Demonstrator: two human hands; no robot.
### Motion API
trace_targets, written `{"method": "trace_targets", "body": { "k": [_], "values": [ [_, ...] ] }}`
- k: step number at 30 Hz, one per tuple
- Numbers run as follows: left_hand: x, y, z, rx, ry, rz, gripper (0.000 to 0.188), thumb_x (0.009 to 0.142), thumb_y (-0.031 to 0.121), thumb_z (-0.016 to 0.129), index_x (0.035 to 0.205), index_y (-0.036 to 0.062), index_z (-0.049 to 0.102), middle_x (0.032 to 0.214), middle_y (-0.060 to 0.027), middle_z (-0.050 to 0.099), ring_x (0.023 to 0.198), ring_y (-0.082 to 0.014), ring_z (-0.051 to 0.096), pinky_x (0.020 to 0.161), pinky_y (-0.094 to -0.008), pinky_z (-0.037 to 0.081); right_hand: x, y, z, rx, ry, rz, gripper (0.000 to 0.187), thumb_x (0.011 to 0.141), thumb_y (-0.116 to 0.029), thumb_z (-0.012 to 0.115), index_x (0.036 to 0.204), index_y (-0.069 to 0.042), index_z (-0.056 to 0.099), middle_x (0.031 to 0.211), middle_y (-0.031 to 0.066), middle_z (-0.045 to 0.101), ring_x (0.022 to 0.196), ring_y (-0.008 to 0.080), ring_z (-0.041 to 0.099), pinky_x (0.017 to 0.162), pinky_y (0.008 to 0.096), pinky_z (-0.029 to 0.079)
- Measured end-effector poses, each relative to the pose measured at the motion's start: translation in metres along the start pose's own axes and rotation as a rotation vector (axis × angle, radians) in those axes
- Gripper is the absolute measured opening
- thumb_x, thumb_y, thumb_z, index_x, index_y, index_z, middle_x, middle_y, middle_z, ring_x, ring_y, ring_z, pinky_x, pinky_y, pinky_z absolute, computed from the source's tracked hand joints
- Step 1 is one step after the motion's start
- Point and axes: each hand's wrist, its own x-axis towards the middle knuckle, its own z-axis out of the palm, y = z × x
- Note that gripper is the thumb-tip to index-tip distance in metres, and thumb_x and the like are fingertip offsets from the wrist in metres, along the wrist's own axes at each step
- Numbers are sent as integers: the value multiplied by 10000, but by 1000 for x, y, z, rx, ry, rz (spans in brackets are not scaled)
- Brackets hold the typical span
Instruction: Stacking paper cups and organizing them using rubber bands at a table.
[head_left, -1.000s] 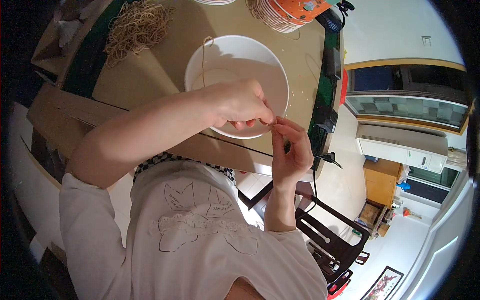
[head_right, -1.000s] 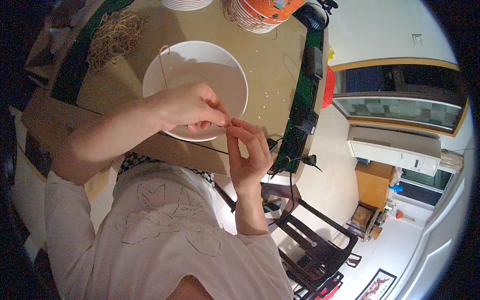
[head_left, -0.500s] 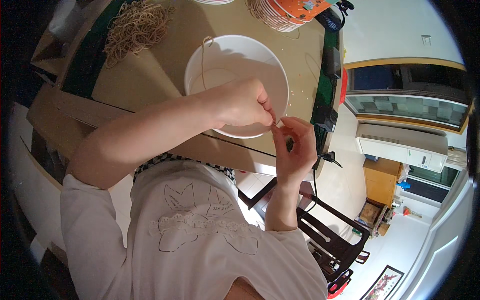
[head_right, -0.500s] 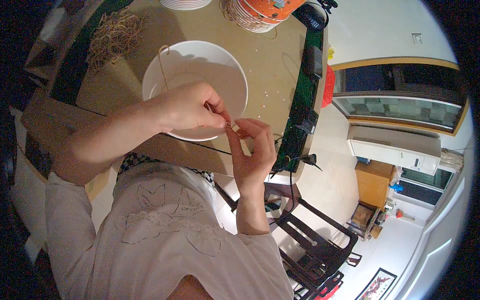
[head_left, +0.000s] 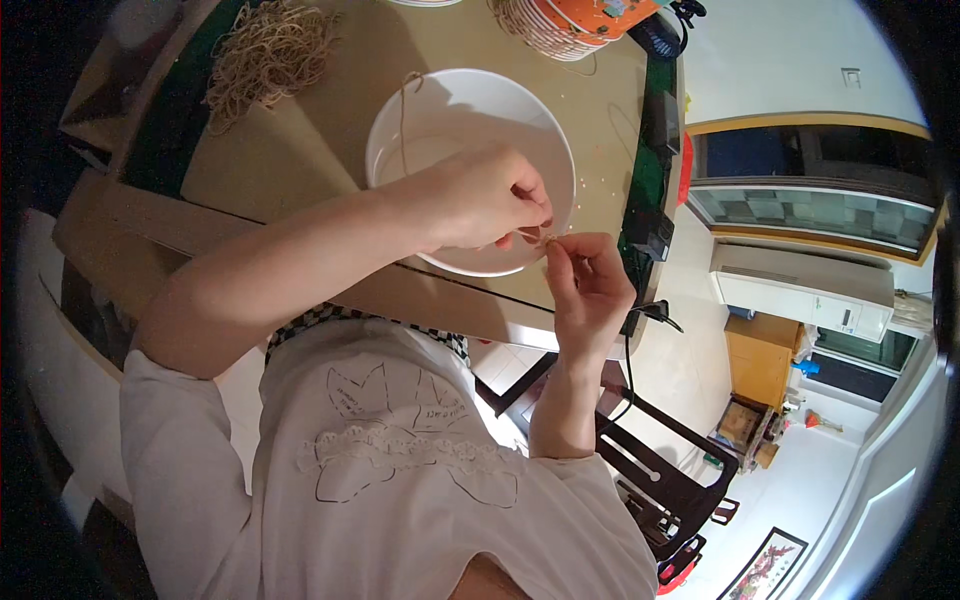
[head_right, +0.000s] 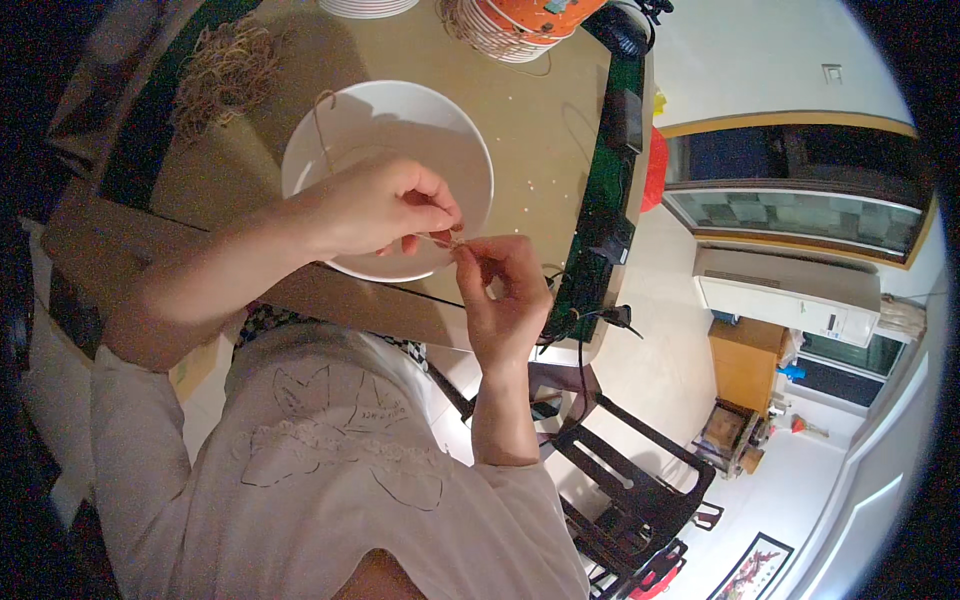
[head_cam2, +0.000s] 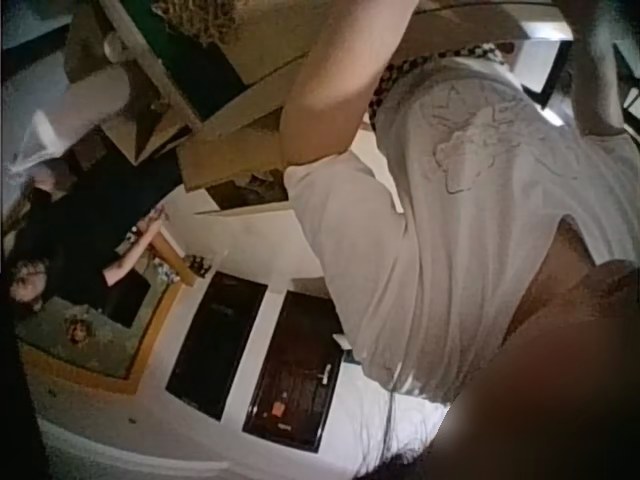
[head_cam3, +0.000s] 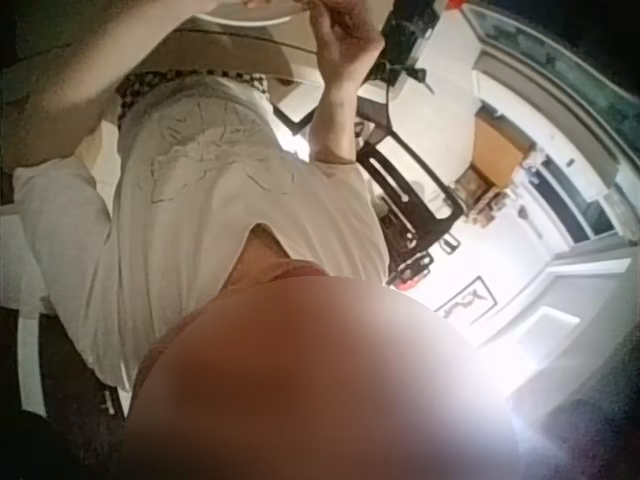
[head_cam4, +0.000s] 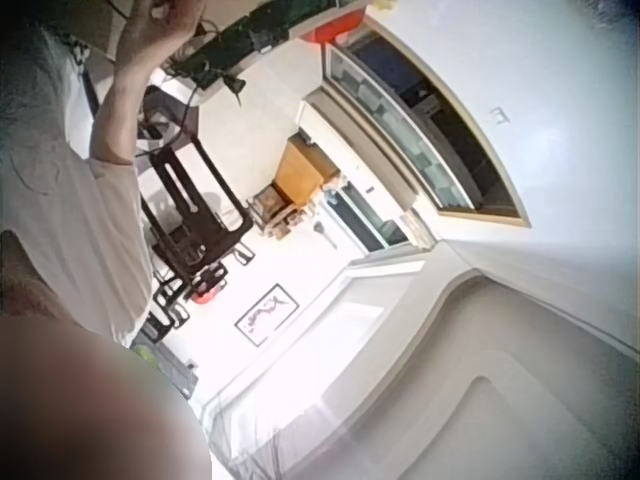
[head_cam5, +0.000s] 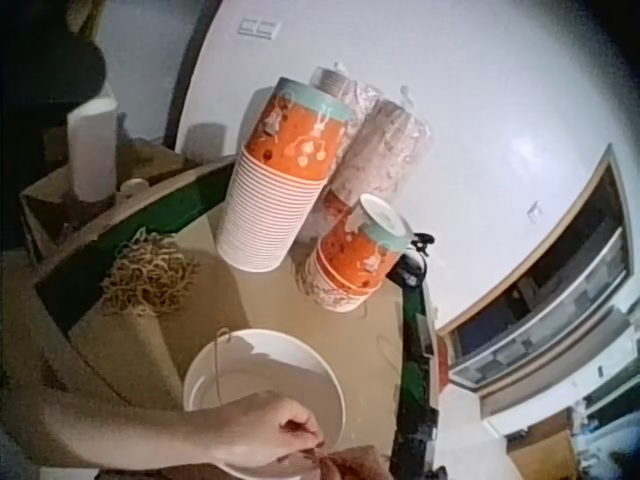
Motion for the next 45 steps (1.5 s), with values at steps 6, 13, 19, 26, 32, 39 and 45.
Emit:
{"method": "trace_targets", "body": {
  "k": [6,13,19,26,32,39,45],
  "values": [
    [-2,-3,2,222,2,239,145,799,105,638,883,0,691,721,-94,676,596,-120,613,588,-272,486,-1,4,-1,22,6,-1,106,801,62,649,871,-9,613,851,7,579,717,47,507,628,179,412],
    [-10,-3,7,342,108,378,147,774,111,646,865,4,690,739,-167,661,673,-256,661,625,-337,496,0,4,0,9,10,-21,111,795,67,652,867,-8,615,849,8,578,718,50,510,627,177,416],
    [-15,-4,14,538,182,463,121,794,132,629,808,16,662,737,-146,640,707,-317,626,640,-390,477,2,7,-5,-59,17,-42,106,781,68,665,848,-5,629,822,28,580,704,68,516,612,193,418],
    [-13,-6,15,553,191,513,97,815,126,608,816,31,589,781,-129,586,728,-327,594,643,-406,455,4,0,0,-81,47,-89,152,759,72,686,877,-10,636,842,45,593,718,90,538,624,210,440],
    [-11,-10,15,459,214,514,79,807,99,602,805,27,571,775,-126,581,704,-308,598,621,-388,454,8,0,-2,-186,10,-293,200,739,98,685,893,-16,626,897,78,619,753,133,575,644,233,468],
    [-8,-10,7,368,100,440,107,794,116,634,806,9,629,745,-135,625,687,-269,622,623,-355,466,9,2,-5,-166,-41,-304,191,741,103,676,876,-17,614,929,85,618,775,142,574,661,232,464],
    [-3,-8,3,335,69,463,128,801,136,642,817,11,665,737,-126,648,660,-228,628,621,-331,468,11,5,-8,-66,-74,-236,164,774,80,668,892,-12,600,919,71,606,793,125,564,684,231,461]
  ]
}}
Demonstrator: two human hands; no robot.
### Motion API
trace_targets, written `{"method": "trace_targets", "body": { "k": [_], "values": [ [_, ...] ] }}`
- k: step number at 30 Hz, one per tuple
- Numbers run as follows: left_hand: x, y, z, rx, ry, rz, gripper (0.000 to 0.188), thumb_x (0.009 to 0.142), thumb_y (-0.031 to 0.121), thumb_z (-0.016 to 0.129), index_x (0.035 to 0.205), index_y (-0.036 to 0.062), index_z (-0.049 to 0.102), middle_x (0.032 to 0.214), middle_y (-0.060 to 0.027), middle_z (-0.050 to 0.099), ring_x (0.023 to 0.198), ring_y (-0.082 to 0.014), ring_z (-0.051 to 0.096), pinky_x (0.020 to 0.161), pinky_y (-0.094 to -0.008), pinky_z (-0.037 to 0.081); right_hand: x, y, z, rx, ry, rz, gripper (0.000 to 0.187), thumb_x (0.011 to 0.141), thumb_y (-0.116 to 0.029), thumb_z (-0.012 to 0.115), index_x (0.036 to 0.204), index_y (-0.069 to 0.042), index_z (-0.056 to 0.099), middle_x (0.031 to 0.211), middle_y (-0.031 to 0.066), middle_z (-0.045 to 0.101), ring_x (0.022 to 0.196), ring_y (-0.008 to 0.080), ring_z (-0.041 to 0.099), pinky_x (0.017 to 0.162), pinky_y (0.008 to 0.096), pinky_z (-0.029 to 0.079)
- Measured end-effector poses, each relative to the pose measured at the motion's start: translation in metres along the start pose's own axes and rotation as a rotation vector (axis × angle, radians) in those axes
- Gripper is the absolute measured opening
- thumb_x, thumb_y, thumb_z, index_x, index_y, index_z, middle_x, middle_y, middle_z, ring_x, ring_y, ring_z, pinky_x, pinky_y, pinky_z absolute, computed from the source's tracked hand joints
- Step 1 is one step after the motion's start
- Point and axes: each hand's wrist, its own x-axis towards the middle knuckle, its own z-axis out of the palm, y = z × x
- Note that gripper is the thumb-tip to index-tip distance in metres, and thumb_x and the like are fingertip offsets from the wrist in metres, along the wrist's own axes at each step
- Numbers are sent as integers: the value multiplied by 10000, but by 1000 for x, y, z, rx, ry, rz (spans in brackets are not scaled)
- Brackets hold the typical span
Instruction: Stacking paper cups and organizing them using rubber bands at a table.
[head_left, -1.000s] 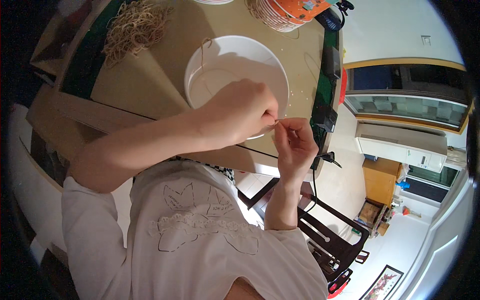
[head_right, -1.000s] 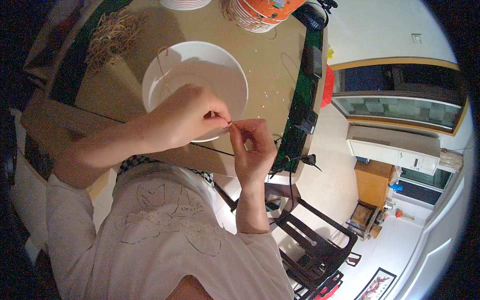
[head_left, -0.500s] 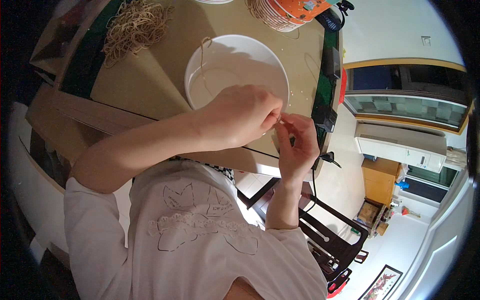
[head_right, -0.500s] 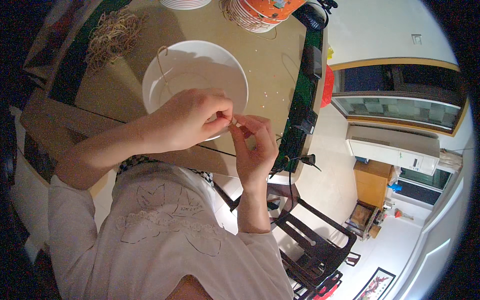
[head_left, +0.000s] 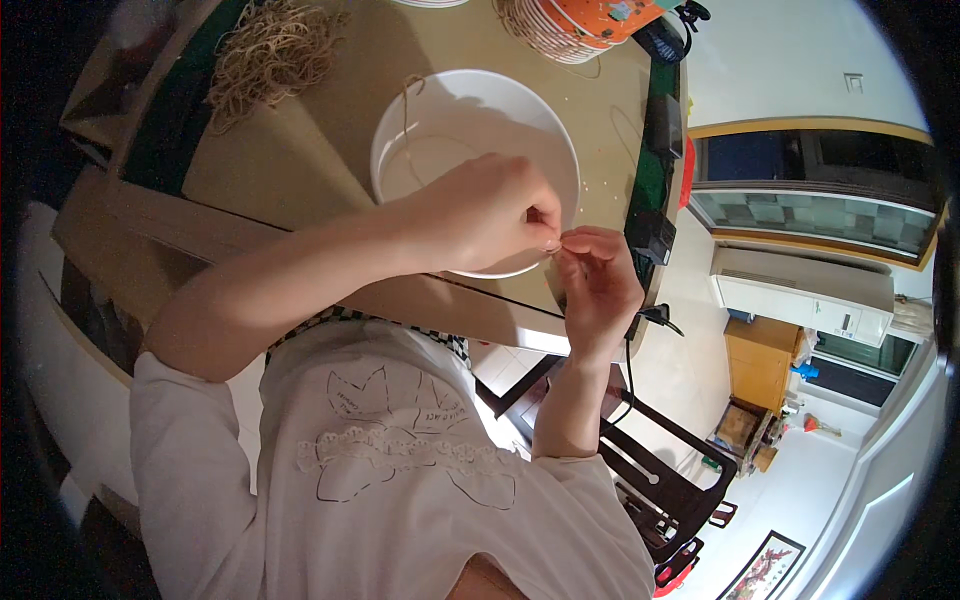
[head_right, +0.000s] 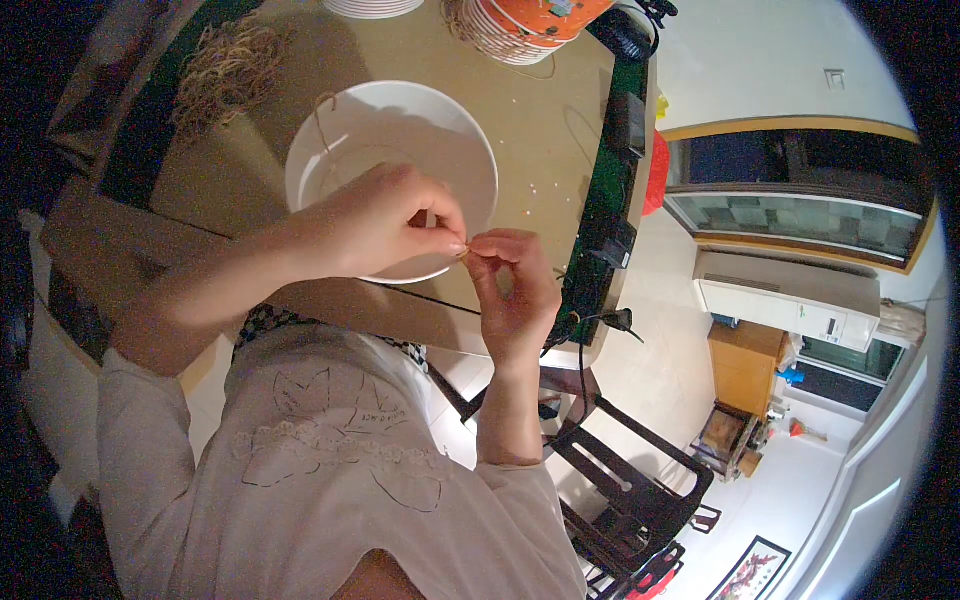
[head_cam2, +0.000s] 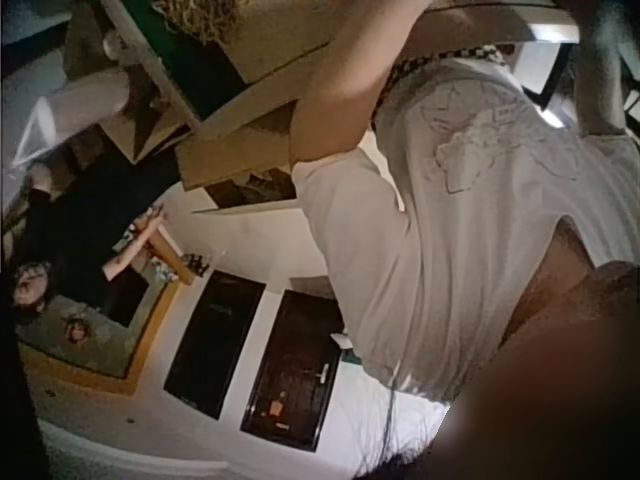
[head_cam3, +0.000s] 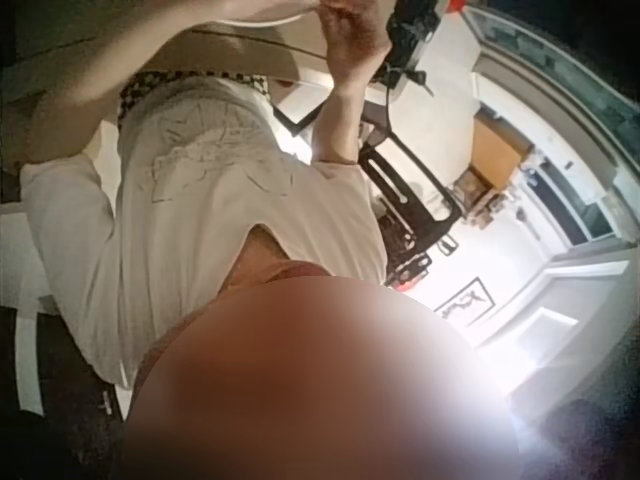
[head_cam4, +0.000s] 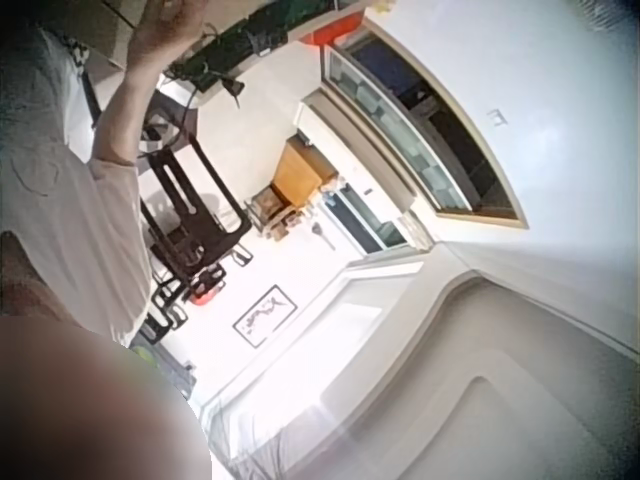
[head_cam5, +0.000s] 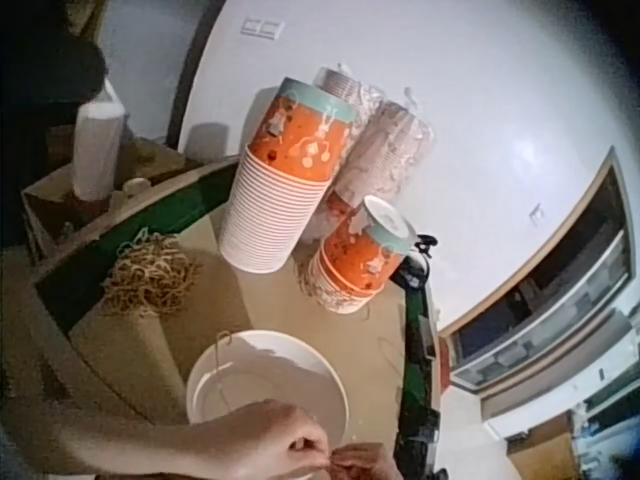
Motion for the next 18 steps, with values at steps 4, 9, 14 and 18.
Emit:
{"method": "trace_targets", "body": {
  "k": [4,9,14,18],
  "values": [
    [2,-2,0,-59,-33,-54,144,807,149,648,819,6,663,713,-114,653,656,-184,629,625,-310,473,1,3,0,91,-5,4,164,785,72,664,910,-1,587,922,69,602,800,123,562,693,229,458],
    [3,0,1,2,-53,-90,153,801,160,656,822,9,664,708,-107,653,661,-184,631,625,-308,476,1,3,1,29,21,-60,185,771,72,677,913,-5,586,928,75,604,802,134,567,691,233,462],
    [4,-2,-2,-29,-49,-83,158,793,164,660,835,12,672,718,-111,657,664,-187,630,633,-322,478,4,1,-3,-162,-31,-227,234,738,73,708,912,-17,580,929,83,607,790,142,569,674,236,464],
    [7,0,-7,-37,-102,-44,164,784,165,664,845,14,681,740,-119,666,664,-185,627,642,-323,480,4,3,-5,-72,-39,-163,271,728,66,723,930,-21,564,926,86,607,780,143,562,664,239,462]
  ]
}}
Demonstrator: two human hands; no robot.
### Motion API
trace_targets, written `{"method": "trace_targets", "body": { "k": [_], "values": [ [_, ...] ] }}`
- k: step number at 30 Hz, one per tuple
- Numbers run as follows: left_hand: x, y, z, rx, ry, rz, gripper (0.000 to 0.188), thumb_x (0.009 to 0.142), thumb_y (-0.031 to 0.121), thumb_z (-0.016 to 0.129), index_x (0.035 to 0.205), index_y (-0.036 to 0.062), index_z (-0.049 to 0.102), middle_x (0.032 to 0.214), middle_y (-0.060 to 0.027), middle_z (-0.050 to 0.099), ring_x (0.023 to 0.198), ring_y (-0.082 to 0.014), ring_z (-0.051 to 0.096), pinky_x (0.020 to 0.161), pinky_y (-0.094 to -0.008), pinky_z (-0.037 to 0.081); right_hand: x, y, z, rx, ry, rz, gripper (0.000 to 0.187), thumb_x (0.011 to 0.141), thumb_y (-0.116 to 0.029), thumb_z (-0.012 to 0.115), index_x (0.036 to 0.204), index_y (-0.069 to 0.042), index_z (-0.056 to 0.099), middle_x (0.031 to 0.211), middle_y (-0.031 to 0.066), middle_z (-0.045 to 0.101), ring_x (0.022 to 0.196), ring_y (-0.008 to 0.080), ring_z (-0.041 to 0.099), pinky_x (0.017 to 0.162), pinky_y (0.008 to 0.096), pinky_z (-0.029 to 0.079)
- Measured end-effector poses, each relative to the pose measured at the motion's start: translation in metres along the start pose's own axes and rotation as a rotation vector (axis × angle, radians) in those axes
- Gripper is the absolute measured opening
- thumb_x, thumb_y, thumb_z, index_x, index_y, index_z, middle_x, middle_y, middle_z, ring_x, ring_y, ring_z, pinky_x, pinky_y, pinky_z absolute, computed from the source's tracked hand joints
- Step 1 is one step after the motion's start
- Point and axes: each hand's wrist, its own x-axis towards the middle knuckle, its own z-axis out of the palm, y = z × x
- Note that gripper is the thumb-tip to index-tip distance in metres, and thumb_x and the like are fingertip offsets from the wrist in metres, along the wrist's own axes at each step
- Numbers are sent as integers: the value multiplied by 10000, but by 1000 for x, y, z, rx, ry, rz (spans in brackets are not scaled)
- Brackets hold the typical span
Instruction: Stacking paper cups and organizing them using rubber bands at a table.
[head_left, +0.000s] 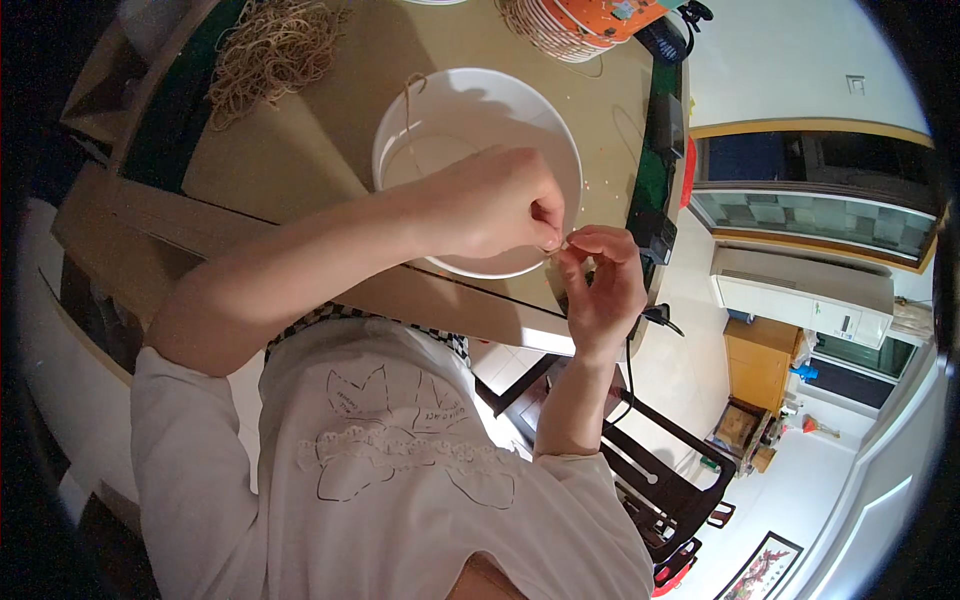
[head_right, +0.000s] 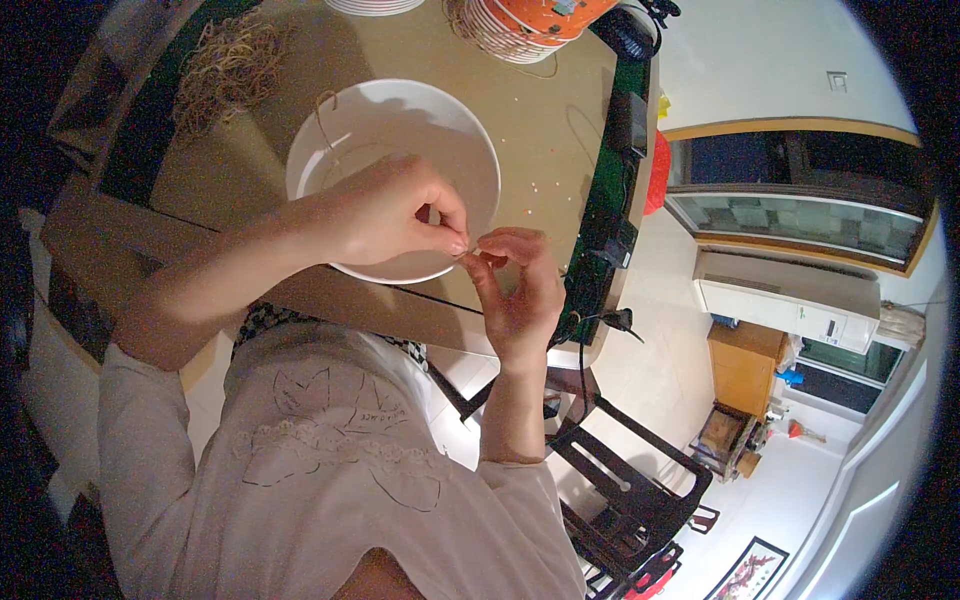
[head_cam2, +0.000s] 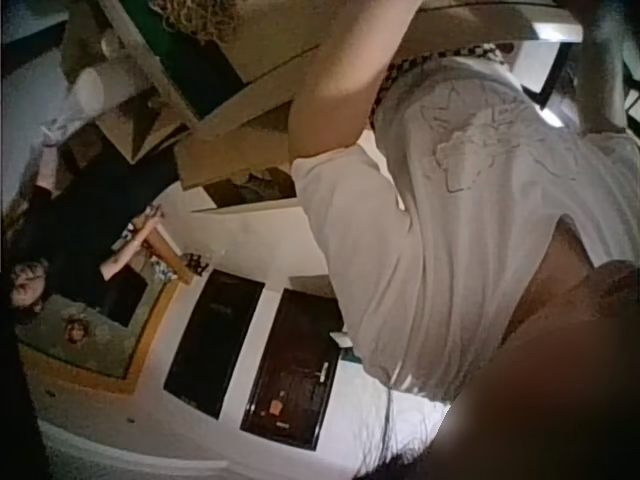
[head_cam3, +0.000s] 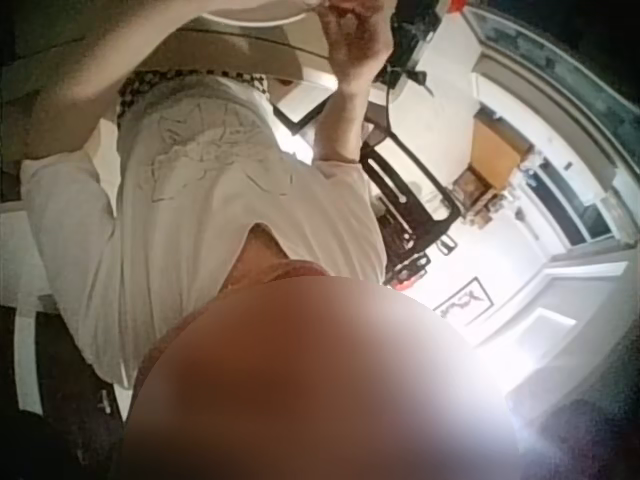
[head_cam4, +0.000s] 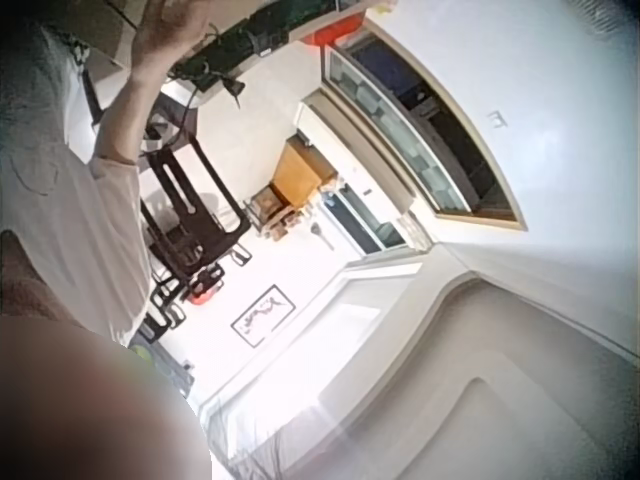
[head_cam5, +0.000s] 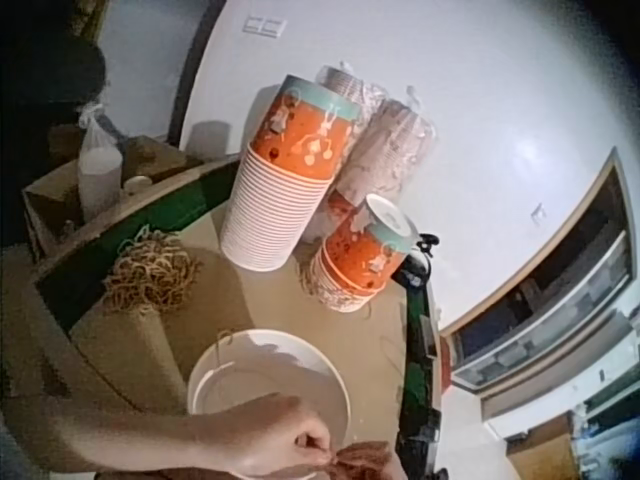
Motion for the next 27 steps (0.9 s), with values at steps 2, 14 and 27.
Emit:
{"method": "trace_targets", "body": {
  "k": [2,14,27],
  "values": [
    [1,0,0,-12,-21,-3,165,782,164,663,846,13,682,746,-121,668,664,-183,626,645,-320,481,0,3,-1,42,-8,19,275,731,61,723,936,-21,559,922,86,605,780,141,559,661,240,461],
    [3,5,1,-41,-57,-154,186,778,155,646,834,-19,678,773,-149,677,719,-205,651,689,-328,498,5,-6,-5,-188,-71,-94,212,692,98,710,847,-28,639,893,95,613,822,205,608,699,275,482],
    [4,0,5,-28,-31,-198,192,810,164,616,903,6,674,834,-132,680,780,-205,653,735,-319,487,-6,0,-6,-116,-16,-49,189,710,87,692,850,-29,641,873,100,623,823,214,608,714,289,476]
  ]
}}
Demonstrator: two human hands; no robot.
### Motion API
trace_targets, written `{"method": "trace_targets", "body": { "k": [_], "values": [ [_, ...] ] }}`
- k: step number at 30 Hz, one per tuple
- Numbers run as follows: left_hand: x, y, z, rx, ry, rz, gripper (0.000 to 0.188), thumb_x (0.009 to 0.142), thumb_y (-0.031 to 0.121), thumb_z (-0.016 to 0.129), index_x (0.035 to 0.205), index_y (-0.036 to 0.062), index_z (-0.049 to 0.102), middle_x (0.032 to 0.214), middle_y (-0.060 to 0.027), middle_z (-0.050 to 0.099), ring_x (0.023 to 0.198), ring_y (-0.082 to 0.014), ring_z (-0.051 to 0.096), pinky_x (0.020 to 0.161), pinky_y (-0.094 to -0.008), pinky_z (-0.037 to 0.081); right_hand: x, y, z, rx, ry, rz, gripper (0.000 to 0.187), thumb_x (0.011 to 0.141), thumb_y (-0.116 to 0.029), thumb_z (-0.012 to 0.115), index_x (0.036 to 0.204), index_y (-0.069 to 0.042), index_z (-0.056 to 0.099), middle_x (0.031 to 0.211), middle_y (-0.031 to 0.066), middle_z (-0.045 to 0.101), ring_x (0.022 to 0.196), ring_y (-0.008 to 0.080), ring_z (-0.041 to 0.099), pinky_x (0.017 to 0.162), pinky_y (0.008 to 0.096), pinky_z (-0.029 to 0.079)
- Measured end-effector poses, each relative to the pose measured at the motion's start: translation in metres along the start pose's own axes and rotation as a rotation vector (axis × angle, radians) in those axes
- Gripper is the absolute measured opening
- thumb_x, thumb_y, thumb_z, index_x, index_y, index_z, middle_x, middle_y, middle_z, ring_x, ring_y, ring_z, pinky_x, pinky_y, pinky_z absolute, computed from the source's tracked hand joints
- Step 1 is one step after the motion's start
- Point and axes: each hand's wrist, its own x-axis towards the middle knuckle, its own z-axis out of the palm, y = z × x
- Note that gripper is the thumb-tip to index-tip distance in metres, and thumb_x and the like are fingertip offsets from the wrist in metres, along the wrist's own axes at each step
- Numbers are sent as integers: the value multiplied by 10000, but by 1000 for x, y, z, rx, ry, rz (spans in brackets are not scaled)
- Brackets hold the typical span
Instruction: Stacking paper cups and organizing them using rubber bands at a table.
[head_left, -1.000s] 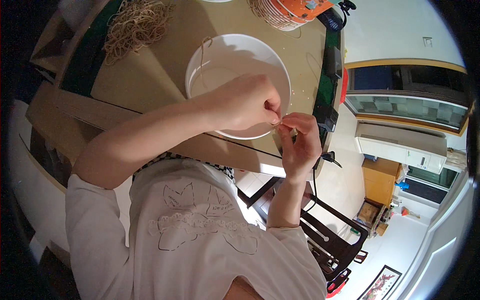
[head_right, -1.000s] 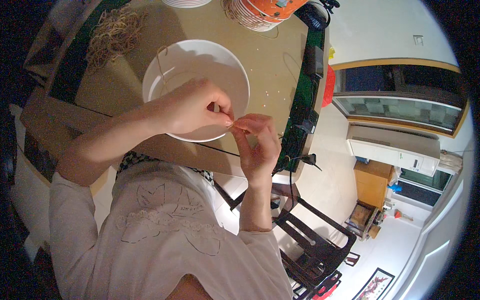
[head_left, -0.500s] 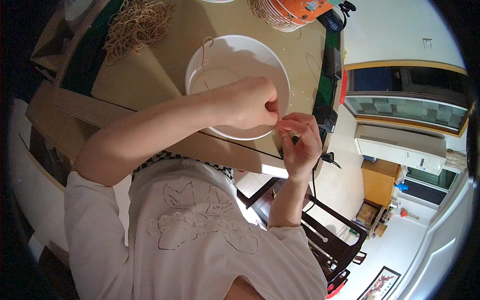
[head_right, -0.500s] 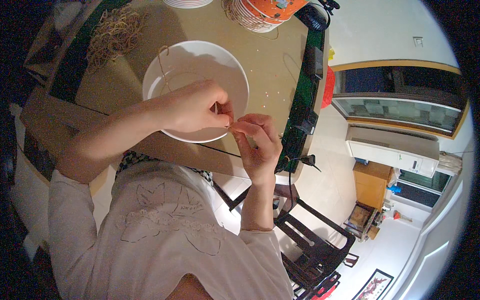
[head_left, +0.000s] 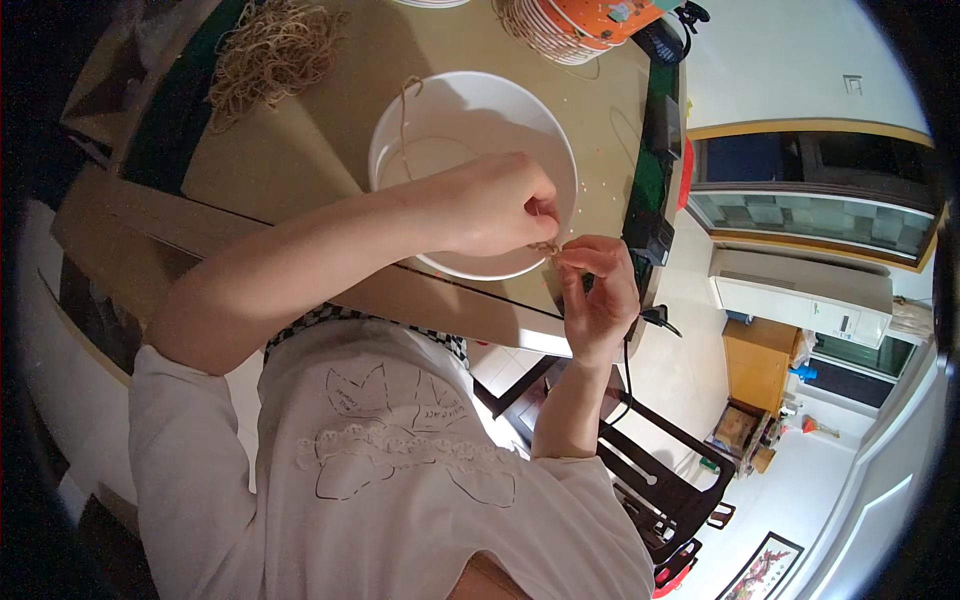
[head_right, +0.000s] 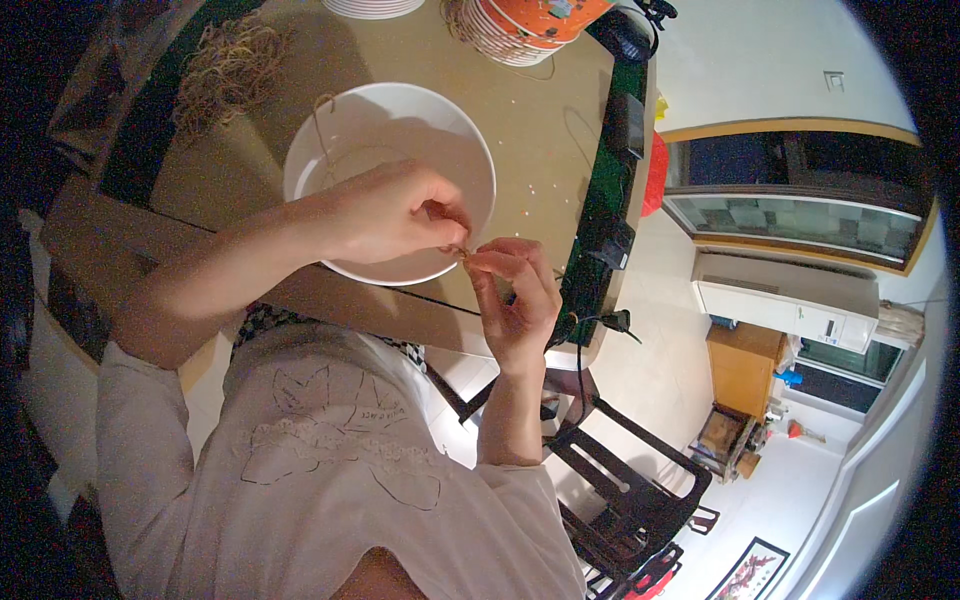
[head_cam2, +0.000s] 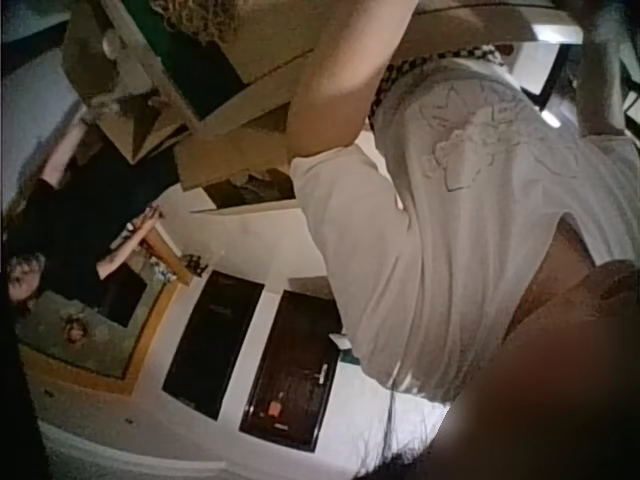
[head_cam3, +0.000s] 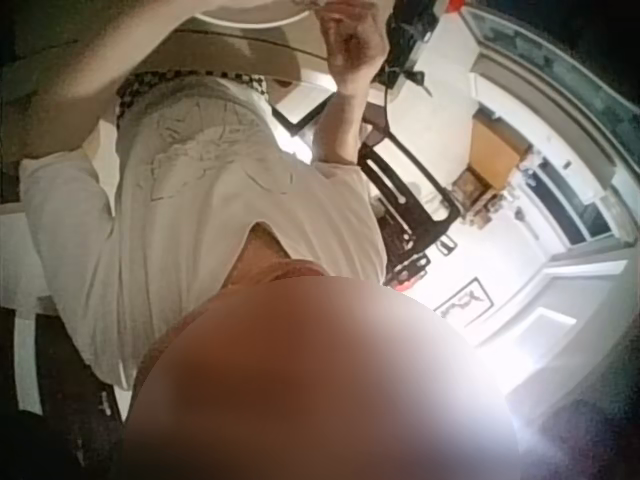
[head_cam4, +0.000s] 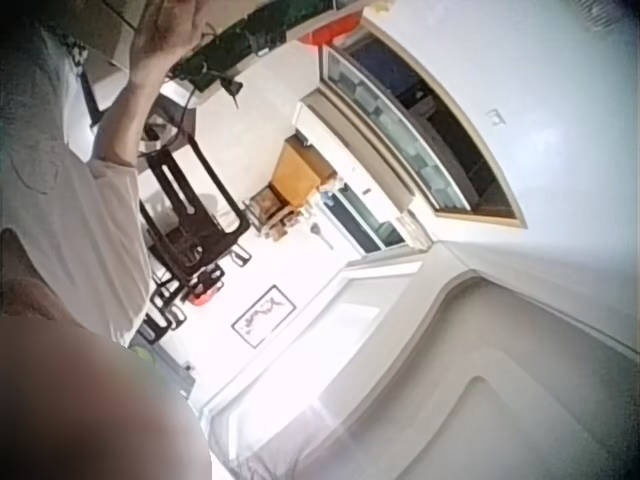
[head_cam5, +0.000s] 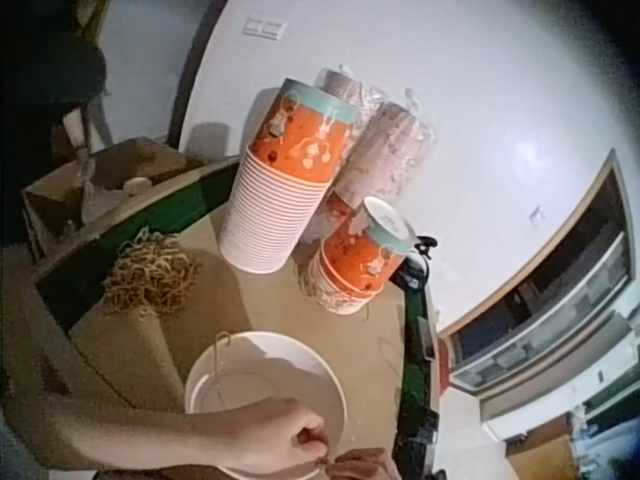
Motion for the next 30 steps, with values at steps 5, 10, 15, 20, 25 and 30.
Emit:
{"method": "trace_targets", "body": {
  "k": [5,10,15,20,25,30],
  "values": [
    [-4,0,6,8,58,138,171,801,153,627,885,9,663,782,-132,672,741,-211,654,694,-330,489,-1,3,1,13,-2,-16,188,720,82,688,863,-30,640,882,99,623,812,210,606,712,283,473],
    [-5,2,9,34,144,174,107,761,103,597,741,2,624,713,-155,633,667,-307,623,629,-392,479,-2,-1,3,38,36,72,185,764,46,683,923,-28,625,858,90,611,796,177,597,698,263,467],
    [-6,1,8,44,152,182,111,804,117,624,824,8,625,711,-115,649,654,-194,639,603,-307,475,-2,-5,8,125,-53,363,201,777,-15,710,953,-19,611,799,44,576,708,109,542,644,241,445],
    [-5,-1,11,-51,219,184,108,836,99,613,852,-8,612,737,-107,656,691,-162,643,633,-294,488,2,-10,10,97,-45,348,193,777,-20,714,941,-17,612,797,35,578,681,92,525,619,219,429],
    [-8,3,8,-111,179,140,108,852,87,606,869,-19,605,757,-94,662,719,-142,640,654,-285,495,4,-11,12,96,-35,320,149,789,-8,700,911,-13,614,794,33,578,659,84,516,603,212,420],
    [-9,2,8,-123,193,126,109,852,91,609,874,-16,608,753,-91,659,712,-133,636,650,-279,493,4,-11,13,98,-21,361,120,795,7,688,887,-12,615,786,31,574,657,80,511,607,214,421]
  ]
}}
